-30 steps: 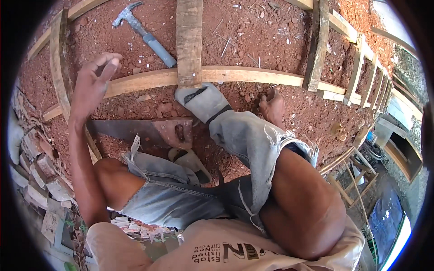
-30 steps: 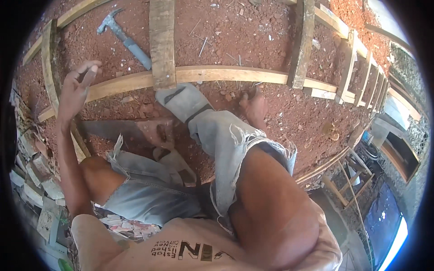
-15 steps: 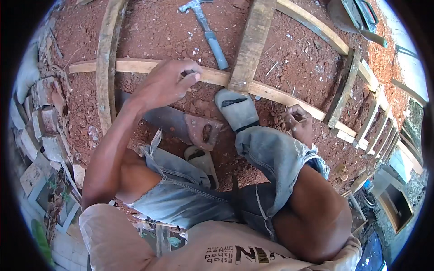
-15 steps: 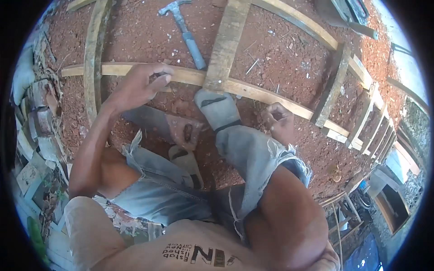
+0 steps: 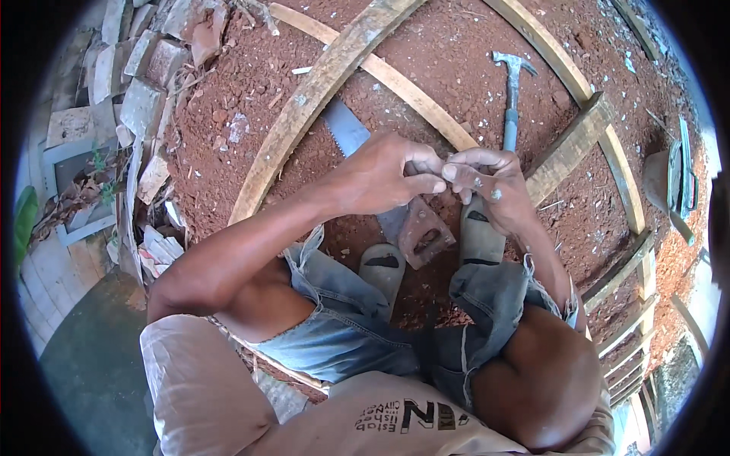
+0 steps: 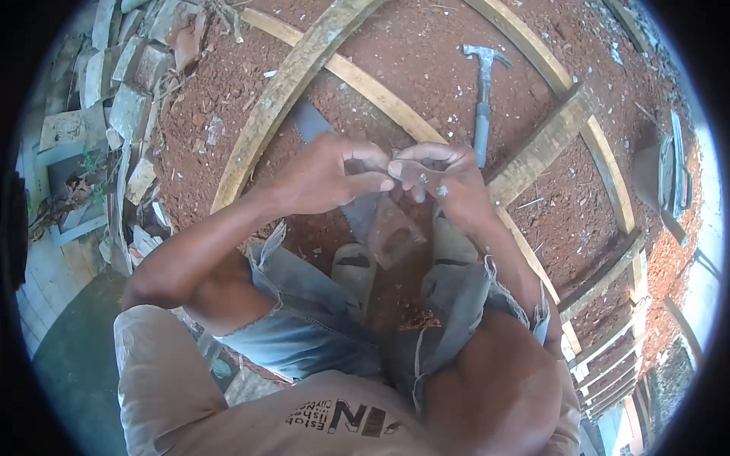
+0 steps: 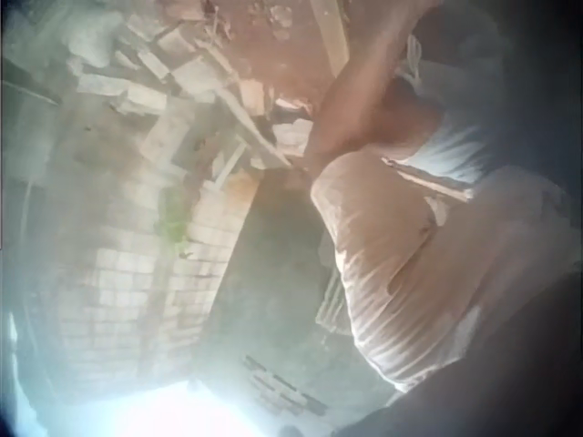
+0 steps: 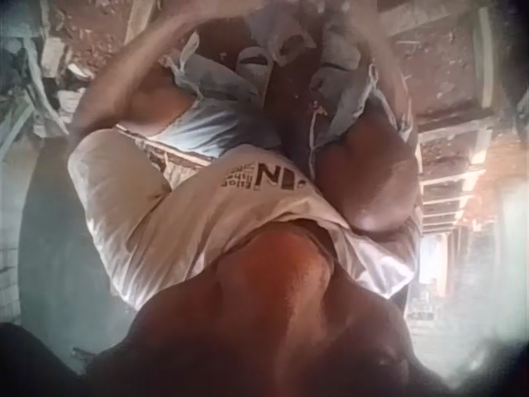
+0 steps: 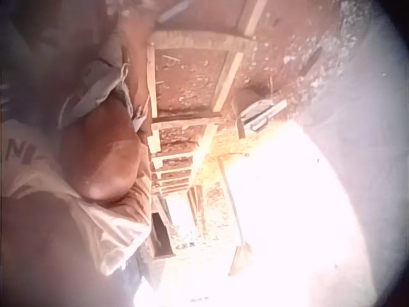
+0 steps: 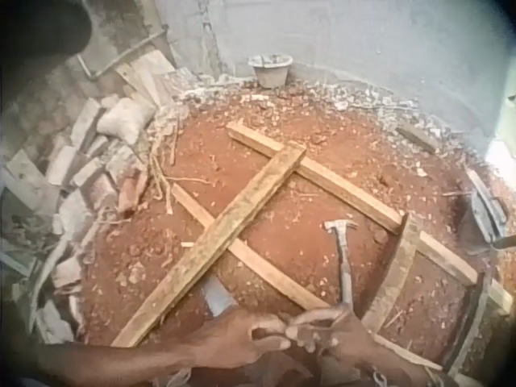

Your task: Sawing a wooden plank and hammering nails into a wooden structure.

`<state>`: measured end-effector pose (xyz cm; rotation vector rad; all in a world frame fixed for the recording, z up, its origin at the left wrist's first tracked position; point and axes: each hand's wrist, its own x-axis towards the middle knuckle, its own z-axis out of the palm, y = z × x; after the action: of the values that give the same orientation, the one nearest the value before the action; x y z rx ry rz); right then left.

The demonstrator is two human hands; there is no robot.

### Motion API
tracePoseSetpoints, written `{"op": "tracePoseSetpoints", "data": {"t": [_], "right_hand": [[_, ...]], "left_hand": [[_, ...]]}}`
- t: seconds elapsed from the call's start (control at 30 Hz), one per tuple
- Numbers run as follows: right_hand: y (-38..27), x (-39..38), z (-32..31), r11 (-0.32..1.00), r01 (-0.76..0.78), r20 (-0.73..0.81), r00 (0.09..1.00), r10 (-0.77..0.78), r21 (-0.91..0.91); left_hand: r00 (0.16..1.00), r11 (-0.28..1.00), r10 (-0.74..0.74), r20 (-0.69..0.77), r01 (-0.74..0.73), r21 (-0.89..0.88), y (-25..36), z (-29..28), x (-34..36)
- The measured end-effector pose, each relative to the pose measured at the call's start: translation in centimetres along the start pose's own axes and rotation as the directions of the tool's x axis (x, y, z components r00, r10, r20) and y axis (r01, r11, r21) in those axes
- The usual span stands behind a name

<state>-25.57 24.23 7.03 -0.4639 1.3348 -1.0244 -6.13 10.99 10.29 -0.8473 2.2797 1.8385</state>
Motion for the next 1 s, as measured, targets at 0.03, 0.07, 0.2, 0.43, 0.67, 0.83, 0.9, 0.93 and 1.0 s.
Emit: {"op": "tracePoseSetpoints", "data": {"t": [0.03,0.07,0.2,0.43,0.67,0.83,0.9,0.93,1.0], "right_hand": [[0.0,0.6,1.2,0.999,0.049,0.074,0.996,-0.050,0.018],[-0.1,1.2,2.4,0.999,0.041,0.162,0.986,-0.039,-0.008],[-0.3,4.4,3.5,0.975,0.087,0.164,0.985,-0.053,-0.207],[1.0,8.8,-7.1,0.263,-0.124,-0.218,0.905,-0.366,-0.957],[3.9,9.7,-10.7,0.211,-0.366,-0.410,0.881,-0.234,-0.906],[2.2,9.7,-10.6,0.615,-0.283,-0.425,0.900,-0.095,-0.736],[1.6,9.0,-9.7,0.975,-0.221,-0.434,0.881,0.186,-0.030],[1.4,8.5,-8.9,0.968,-0.228,-0.372,0.894,0.251,0.106],[1.0,7.1,-7.0,0.989,-0.147,-0.345,0.927,0.149,0.030]], "left_hand": [[0.999,0.999,-0.031,0.010,0.031,0.035,-0.5,-0.5,-1.2],[0.996,0.996,-0.076,-0.046,0.078,0.045,-0.9,-0.9,-2.5],[0.977,0.990,-0.136,-0.162,0.130,-0.050,-2.9,-2.9,-6.2],[0.823,0.959,-0.229,-0.519,0.283,0.026,-7.2,-10.9,-5.1],[0.566,0.901,0.296,-0.770,0.102,0.421,-13.6,-10.8,5.6],[0.436,0.913,0.257,-0.863,0.184,0.364,-15.6,-7.7,7.7],[0.399,0.908,0.295,-0.868,0.167,0.385,-15.7,-7.4,7.8],[0.422,0.909,0.282,-0.862,0.170,0.380,-15.8,-7.4,7.8],[0.425,0.911,0.273,-0.863,0.174,0.373,-15.9,-7.5,7.8]]}}
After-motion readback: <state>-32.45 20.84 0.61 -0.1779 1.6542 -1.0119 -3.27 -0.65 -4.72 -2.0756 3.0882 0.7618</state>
